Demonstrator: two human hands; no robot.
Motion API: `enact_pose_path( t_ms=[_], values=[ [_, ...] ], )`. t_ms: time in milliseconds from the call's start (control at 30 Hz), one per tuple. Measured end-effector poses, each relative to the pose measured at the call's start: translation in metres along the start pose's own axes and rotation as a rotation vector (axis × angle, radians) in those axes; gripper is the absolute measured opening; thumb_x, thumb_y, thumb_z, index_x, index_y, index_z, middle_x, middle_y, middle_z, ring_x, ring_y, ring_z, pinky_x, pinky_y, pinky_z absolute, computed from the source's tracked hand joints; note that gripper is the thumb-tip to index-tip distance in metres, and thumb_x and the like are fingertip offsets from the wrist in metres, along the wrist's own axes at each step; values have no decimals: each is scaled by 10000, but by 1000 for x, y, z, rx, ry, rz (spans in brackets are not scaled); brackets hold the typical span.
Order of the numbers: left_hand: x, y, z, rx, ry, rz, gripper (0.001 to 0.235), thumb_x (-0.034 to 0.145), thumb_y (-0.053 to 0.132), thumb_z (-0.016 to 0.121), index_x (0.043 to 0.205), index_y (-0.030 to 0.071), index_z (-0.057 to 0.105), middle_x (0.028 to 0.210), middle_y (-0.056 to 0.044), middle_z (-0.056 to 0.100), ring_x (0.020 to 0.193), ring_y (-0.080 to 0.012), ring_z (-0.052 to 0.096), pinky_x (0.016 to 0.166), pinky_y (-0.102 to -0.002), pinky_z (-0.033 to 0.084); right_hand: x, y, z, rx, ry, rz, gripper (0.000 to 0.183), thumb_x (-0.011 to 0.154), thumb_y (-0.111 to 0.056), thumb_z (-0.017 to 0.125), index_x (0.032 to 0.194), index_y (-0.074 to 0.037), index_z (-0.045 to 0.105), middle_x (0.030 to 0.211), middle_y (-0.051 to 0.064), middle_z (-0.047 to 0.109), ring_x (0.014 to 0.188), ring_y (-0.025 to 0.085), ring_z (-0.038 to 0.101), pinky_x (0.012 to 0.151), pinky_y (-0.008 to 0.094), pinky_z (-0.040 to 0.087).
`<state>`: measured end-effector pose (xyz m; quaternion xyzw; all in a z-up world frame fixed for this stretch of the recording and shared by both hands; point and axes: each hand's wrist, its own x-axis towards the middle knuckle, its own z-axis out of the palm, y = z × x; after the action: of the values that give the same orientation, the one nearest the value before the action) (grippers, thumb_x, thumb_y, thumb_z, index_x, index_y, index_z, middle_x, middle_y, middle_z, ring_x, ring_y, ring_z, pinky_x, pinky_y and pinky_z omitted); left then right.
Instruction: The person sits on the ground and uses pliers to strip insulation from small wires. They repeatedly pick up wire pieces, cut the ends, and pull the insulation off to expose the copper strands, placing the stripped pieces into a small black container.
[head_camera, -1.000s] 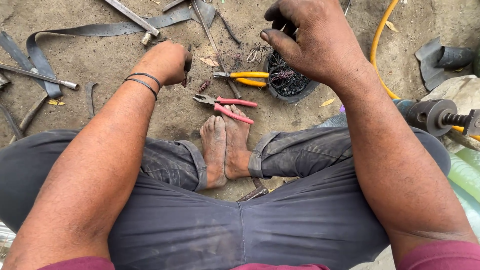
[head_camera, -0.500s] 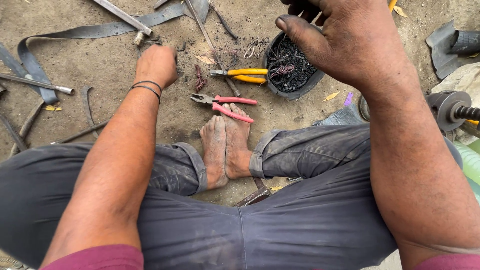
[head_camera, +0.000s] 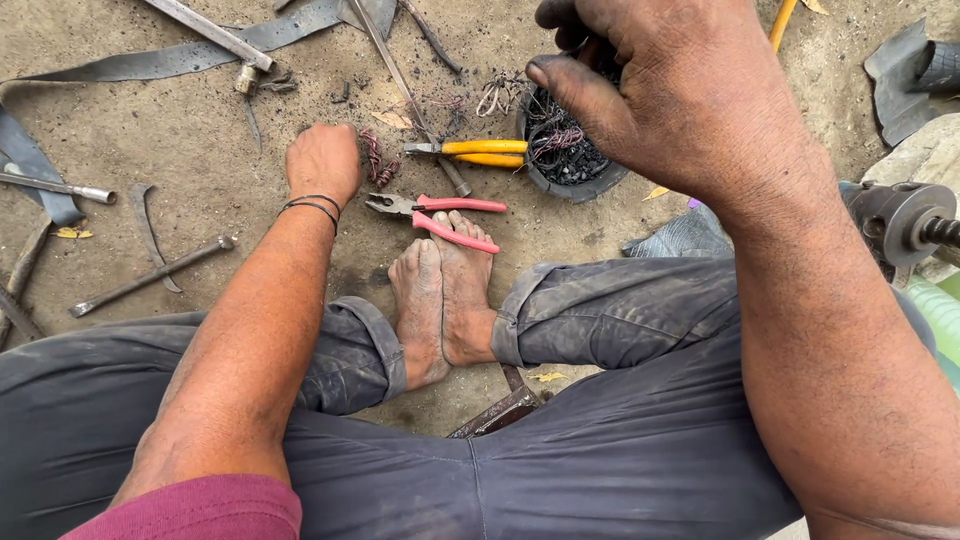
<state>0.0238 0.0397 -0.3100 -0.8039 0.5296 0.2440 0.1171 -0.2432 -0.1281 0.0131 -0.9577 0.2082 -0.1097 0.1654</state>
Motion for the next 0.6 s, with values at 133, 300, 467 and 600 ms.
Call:
enact_pose_path(
  t_ms=[133,300,467,600],
  values=[
    [4,5,0,-3,-14,-12,186,863,15,685,1016,53,784,997,-221,759,971,-366,745,839,-482,600,0,1,2,62,-39,54,252,991,-141,805,1165,1,691,1036,130,714,924,276,708,772,392,546],
    [14,-6,-5,-215,-97,-21,155,817,86,755,968,73,786,968,-195,746,919,-331,732,871,-444,585,-4,4,3,-45,-30,57,248,1006,-191,826,1108,-7,694,991,137,717,875,294,709,723,405,552],
    [21,-33,-16,-714,-199,9,133,859,42,778,982,14,736,935,-141,755,833,-233,746,784,-377,610,-7,8,7,7,-12,45,238,1033,-185,798,1137,-9,676,979,131,716,908,284,718,744,392,565],
    [18,-31,-21,-1113,-287,-29,155,914,-74,678,1047,5,666,919,-115,745,795,-183,750,675,-314,617,-11,10,7,-21,-5,22,265,1023,-226,806,1143,-23,684,995,122,722,914,302,709,739,411,555]
  ],
)
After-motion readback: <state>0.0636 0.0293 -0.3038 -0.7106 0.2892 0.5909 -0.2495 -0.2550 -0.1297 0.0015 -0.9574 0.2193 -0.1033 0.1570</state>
